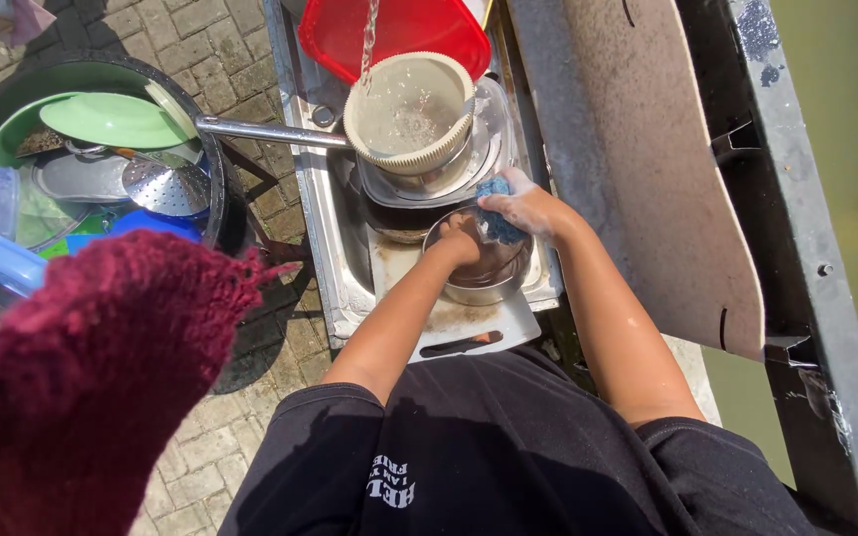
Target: Washing various dishes, bowls, and containers in an outdoor sink.
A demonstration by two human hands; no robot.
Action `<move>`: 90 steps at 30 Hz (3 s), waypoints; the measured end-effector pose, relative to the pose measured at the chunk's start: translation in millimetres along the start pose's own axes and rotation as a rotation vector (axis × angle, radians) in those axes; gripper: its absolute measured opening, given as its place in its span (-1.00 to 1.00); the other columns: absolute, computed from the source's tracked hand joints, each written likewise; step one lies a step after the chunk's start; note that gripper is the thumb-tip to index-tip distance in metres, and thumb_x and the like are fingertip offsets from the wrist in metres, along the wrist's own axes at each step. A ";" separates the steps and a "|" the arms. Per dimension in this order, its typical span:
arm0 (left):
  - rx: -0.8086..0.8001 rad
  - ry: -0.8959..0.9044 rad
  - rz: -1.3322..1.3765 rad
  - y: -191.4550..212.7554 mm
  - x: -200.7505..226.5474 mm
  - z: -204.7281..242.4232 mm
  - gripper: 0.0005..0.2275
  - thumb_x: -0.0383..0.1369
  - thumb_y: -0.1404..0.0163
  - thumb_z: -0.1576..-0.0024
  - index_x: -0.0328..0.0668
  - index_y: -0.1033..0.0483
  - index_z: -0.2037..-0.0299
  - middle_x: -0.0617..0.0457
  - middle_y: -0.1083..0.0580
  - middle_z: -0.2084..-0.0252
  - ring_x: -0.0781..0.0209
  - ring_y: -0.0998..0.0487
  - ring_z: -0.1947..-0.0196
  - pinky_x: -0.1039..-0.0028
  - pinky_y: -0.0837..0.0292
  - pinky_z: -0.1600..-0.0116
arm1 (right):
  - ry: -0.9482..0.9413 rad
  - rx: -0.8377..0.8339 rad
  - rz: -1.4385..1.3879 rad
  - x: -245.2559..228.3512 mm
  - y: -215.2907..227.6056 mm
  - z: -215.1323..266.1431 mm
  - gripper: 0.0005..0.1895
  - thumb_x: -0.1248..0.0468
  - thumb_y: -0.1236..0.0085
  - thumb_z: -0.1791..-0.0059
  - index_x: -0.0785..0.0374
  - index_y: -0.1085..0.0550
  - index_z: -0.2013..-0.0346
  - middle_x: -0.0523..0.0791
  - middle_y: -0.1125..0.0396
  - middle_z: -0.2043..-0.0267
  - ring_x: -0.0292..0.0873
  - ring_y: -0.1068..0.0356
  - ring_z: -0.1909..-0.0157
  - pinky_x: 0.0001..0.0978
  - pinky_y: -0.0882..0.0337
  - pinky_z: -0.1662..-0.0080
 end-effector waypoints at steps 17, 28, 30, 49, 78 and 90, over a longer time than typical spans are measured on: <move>0.044 -0.019 1.263 103.9 -22.7 129.9 -0.67 -0.32 0.26 -0.29 0.23 -0.19 -0.27 0.06 -0.29 -0.20 0.12 -0.48 0.24 0.13 -0.69 0.35 | 0.508 0.302 -0.058 -25.4 -50.5 21.7 -0.75 0.15 -0.10 -0.10 0.19 -0.46 -0.01 -0.11 -0.38 0.01 -0.22 -0.34 -0.05 -0.38 -0.32 -0.15; 0.526 -0.588 1.546 147.3 -16.4 135.6 -0.71 -0.13 0.20 -0.48 -0.24 -0.25 -0.09 -0.09 -0.36 -0.01 0.26 -0.40 0.04 0.47 -0.46 -0.01 | 1.038 0.646 0.303 -123.7 -87.1 78.5 -0.62 0.23 -0.15 -0.06 0.34 -0.43 -0.12 0.20 -0.17 -0.29 0.19 -0.13 -0.36 -0.03 -0.12 -0.34; 0.652 -0.652 1.693 172.5 -5.4 152.3 -0.66 -0.09 0.19 -0.45 -0.23 -0.26 -0.16 -0.08 -0.36 -0.05 0.27 -0.39 0.00 0.41 -0.39 -0.13 | 1.056 0.569 0.398 -121.7 -94.2 65.1 -0.61 0.29 -0.12 -0.05 0.36 -0.42 -0.16 0.22 -0.20 -0.24 0.22 -0.17 -0.31 -0.02 -0.18 -0.30; 0.777 -0.863 1.681 237.7 -5.2 197.9 -0.55 -0.06 0.22 -0.38 -0.22 -0.28 -0.32 -0.10 -0.38 -0.28 0.13 -0.37 -0.29 0.35 -0.25 -0.38 | 1.095 0.271 0.587 -157.1 -94.3 47.3 -0.36 0.21 -0.24 -0.02 0.12 -0.32 -0.39 0.01 -0.01 -0.58 0.11 -0.04 -0.62 -0.10 -0.11 -0.55; 0.892 -0.687 1.815 212.2 -50.7 133.6 -0.76 -0.42 -0.06 -0.28 -0.35 -0.37 -0.08 -0.06 -0.50 -0.05 0.10 -0.56 0.01 0.32 -0.59 -0.04 | 1.296 0.516 0.673 -184.2 -68.7 107.9 -0.86 0.19 -0.25 -0.01 0.17 -0.51 0.23 -0.01 -0.42 0.02 0.11 -0.39 -0.10 0.02 -0.40 -0.16; 0.013 -0.739 1.986 184.3 13.8 115.3 -0.54 -0.61 0.04 -0.23 -0.33 -0.23 -0.37 -0.15 -0.50 -0.03 0.09 -0.58 0.10 0.36 -0.57 0.03 | 1.489 1.015 0.246 -146.8 -36.8 108.8 -0.95 0.44 -0.11 -0.10 0.35 -0.49 0.14 0.03 -0.36 0.10 0.04 -0.39 0.13 -0.09 -0.41 0.03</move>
Point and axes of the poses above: each hand's wrist, its own z-axis away from the middle knuckle, its own y-axis out of the back of the hand, x = y × z, the point moved 7 cm from there along -z, towards the middle knuckle
